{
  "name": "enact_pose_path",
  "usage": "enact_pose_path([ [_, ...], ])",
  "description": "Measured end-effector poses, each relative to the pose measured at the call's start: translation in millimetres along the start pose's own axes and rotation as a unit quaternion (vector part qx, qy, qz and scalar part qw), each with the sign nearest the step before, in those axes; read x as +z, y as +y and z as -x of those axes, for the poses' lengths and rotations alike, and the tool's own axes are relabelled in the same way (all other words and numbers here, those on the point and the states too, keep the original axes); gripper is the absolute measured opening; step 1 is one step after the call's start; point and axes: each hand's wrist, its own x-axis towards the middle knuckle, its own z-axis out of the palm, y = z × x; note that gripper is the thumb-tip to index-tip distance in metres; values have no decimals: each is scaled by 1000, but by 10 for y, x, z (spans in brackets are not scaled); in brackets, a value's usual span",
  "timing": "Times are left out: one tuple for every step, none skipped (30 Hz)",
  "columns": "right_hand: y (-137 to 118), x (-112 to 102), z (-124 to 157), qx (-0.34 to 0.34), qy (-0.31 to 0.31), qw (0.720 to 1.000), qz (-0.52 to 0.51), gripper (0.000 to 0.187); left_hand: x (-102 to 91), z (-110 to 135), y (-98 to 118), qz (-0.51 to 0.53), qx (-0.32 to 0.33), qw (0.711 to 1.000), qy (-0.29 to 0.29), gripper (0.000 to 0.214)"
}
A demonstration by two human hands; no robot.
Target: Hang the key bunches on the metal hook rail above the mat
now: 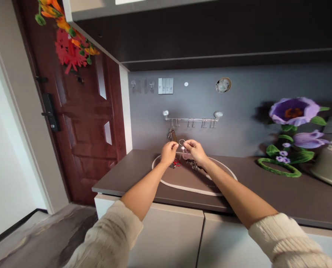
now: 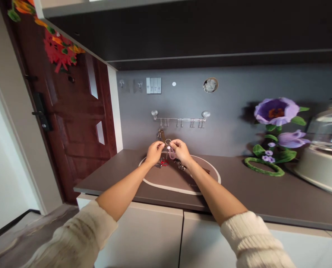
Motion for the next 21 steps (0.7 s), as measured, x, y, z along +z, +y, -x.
enact_pose_path([
  [2, 3, -36, 2, 3, 1000, -6, 32, -6, -4, -15, -15, 0, 1000, 8, 19],
  [1, 7, -77, 1, 8, 1000, -9, 32, -13, -8, -30, -31, -3, 999, 16, 19],
  [-2, 13, -122, -1, 13, 1000, -11, 31, -22, -12, -43, -46, -6, 999, 23, 20],
  [-11, 21, -170, -6, 18, 1000, -10, 30, -31, -15, -54, -60, -10, 998, 29, 20],
  [-25, 32, -220, -10, 24, 1000, -6, 28, -41, -19, -64, -72, -15, 997, 33, 20],
  [-44, 45, -270, -12, 29, 999, -2, 26, -50, -22, -72, -84, -23, 995, 37, 21],
  [-68, 61, -321, -12, 36, 999, 2, 24, -59, -25, -79, -95, -32, 994, 42, 21],
  [-96, 79, -370, -10, 45, 999, 5, 22, -66, -28, -86, -103, -42, 993, 46, 21],
  [-124, 99, -418, -5, 54, 999, 7, 20, -71, -31, -92, -110, -54, 991, 50, 21],
  [-152, 119, -466, 2, 65, 998, 7, 18, -75, -33, -98, -115, -66, 990, 54, 21],
  [-176, 140, -512, 8, 76, 997, 8, 16, -78, -36, -104, -120, -76, 988, 58, 21],
  [-196, 160, -558, 12, 87, 996, 12, 14, -79, -38, -107, -123, -83, 987, 60, 21],
  [-210, 179, -604, 13, 99, 995, 19, 13, -80, -40, -109, -126, -87, 986, 61, 21],
  [-218, 196, -649, 13, 110, 993, 30, 12, -81, -42, -108, -129, -90, 986, 60, 21],
  [-220, 212, -694, 13, 122, 992, 43, 12, -82, -43, -105, -132, -91, 985, 59, 21],
  [-217, 226, -740, 12, 133, 989, 58, 11, -83, -44, -100, -135, -92, 985, 57, 21],
  [-209, 240, -784, 11, 145, 987, 73, 11, -85, -44, -93, -139, -93, 984, 56, 22],
  [-197, 254, -829, 11, 156, 984, 87, 12, -86, -45, -85, -142, -96, 984, 55, 22],
  [-183, 268, -872, 9, 168, 981, 100, 12, -87, -47, -77, -145, -99, 983, 56, 22],
  [-168, 281, -913, 7, 178, 978, 112, 12, -88, -48, -70, -148, -103, 982, 57, 22],
  [-153, 293, -952, 5, 186, 975, 122, 13, -88, -51, -65, -152, -106, 981, 58, 22],
])
